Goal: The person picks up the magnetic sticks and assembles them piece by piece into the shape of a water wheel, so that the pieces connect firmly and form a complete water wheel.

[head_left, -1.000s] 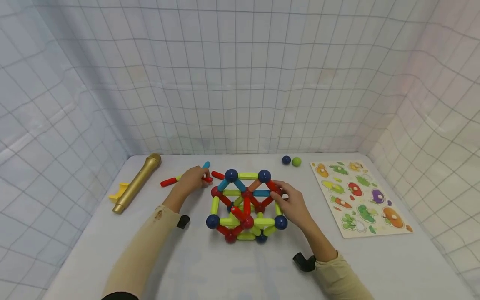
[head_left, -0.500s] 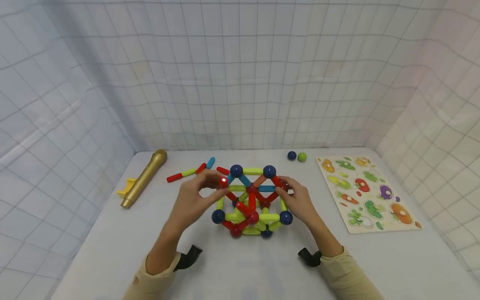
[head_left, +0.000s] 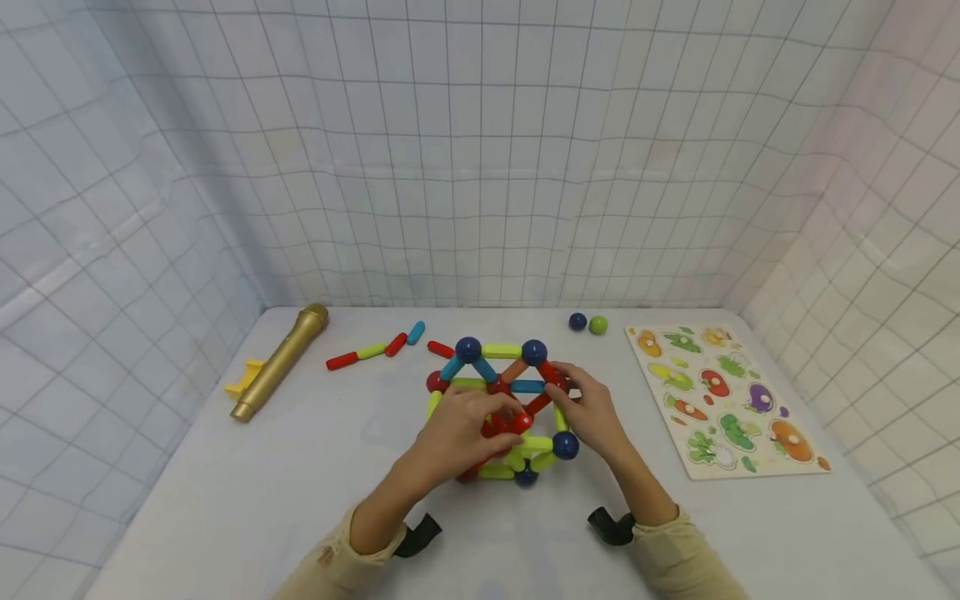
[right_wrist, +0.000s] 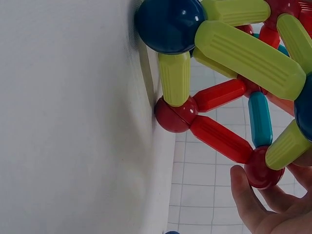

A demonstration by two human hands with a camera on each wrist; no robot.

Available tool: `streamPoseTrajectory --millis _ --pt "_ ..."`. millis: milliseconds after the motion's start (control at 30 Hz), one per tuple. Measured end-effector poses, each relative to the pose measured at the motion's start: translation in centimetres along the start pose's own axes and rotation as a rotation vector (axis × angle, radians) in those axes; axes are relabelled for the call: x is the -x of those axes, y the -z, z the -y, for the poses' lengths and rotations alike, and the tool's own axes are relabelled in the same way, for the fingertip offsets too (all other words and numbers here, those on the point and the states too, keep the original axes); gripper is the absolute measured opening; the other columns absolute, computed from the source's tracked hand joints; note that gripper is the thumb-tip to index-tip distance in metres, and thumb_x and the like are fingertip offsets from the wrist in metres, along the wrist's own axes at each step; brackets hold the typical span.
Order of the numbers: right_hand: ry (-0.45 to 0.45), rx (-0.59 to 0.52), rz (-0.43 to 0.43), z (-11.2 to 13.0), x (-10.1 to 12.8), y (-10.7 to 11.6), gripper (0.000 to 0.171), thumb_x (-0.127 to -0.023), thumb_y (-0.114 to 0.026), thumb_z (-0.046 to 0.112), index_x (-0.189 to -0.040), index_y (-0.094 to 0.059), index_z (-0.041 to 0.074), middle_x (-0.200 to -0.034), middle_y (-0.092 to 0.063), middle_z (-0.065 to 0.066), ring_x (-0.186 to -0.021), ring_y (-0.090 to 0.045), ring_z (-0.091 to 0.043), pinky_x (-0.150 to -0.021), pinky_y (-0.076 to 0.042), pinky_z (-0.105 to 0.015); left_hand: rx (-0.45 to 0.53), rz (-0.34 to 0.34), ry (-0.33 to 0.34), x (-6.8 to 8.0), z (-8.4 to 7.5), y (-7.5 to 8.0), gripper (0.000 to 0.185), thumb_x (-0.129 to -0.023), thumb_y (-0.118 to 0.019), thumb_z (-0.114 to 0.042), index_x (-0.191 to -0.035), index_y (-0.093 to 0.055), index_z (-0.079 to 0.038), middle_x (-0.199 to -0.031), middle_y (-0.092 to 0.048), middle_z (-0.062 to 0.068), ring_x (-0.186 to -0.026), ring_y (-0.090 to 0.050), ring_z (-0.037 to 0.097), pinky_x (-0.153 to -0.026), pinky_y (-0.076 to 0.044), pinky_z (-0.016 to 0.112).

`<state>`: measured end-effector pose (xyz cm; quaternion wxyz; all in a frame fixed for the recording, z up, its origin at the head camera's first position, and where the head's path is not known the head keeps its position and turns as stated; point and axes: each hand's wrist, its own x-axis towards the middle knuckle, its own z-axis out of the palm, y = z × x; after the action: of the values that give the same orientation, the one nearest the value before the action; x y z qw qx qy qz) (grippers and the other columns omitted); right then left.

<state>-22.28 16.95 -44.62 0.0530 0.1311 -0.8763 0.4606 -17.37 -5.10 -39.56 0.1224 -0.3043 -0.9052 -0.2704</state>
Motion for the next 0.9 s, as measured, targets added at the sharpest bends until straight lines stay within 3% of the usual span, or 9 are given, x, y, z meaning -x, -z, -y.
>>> streamPoseTrajectory --millis 133,300,600,767,900 --pt "0.006 -0.002 -0.003 -0.1 0.1 -0.1 0.041 -0.097 -0.060 0.023 -0.135 -0.055 0.008 -0.118 -0.066 -0.013 -0.110 -0.063 -0.030 -0.089 -0.056 -0.044 0.014 0.036 0.006 -0.1 0.3 -0.3 0.030 -0.080 -0.081 -0.031 -0.105 -0.073 -0.018 -0.084 -0.074 -0.006 -0.082 -0.067 0.008 -0.085 -0.049 0.031" --pt "0.006 -0.006 -0.006 -0.1 0.0 0.0 0.040 -0.097 -0.060 0.022 -0.134 -0.055 0.009 -0.120 -0.066 -0.014 -0.110 -0.063 -0.030 -0.089 -0.056 -0.043 0.141 0.100 0.024 -0.1 0.7 -0.5 0.027 -0.083 -0.077 -0.029 -0.108 -0.071 -0.019 -0.088 -0.075 -0.005 -0.081 -0.068 0.006 -0.076 -0.054 0.019" --pt "0.010 -0.006 0.031 0.2 -0.6 0.2 0.040 -0.096 -0.061 0.023 -0.134 -0.056 0.011 -0.121 -0.066 -0.012 -0.113 -0.062 -0.030 -0.091 -0.055 -0.044 0.231 0.128 0.064 0.0 1.4 0.0 0.025 -0.085 -0.076 -0.030 -0.107 -0.071 -0.020 -0.093 -0.075 -0.005 -0.088 -0.070 0.007 -0.081 -0.055 0.024" --pt "0.007 0.028 0.116 0.0 -1.3 1.0 0.042 -0.097 -0.060 0.030 -0.133 -0.057 0.011 -0.124 -0.065 -0.013 -0.113 -0.062 -0.032 -0.091 -0.054 -0.045 0.248 0.137 0.072 0.0 1.5 0.1 0.025 -0.085 -0.076 -0.029 -0.107 -0.070 -0.019 -0.094 -0.075 -0.005 -0.088 -0.069 0.007 -0.081 -0.055 0.024" --pt "-0.087 0.059 0.207 -0.8 -3.0 2.7 0.046 -0.100 -0.050 0.042 -0.134 -0.056 0.011 -0.128 -0.062 -0.017 -0.108 -0.062 -0.033 -0.084 -0.056 -0.042 0.297 0.184 0.100 -0.1 1.6 0.0 0.026 -0.084 -0.076 -0.027 -0.108 -0.070 -0.020 -0.095 -0.074 -0.006 -0.089 -0.067 0.006 -0.082 -0.054 0.022"
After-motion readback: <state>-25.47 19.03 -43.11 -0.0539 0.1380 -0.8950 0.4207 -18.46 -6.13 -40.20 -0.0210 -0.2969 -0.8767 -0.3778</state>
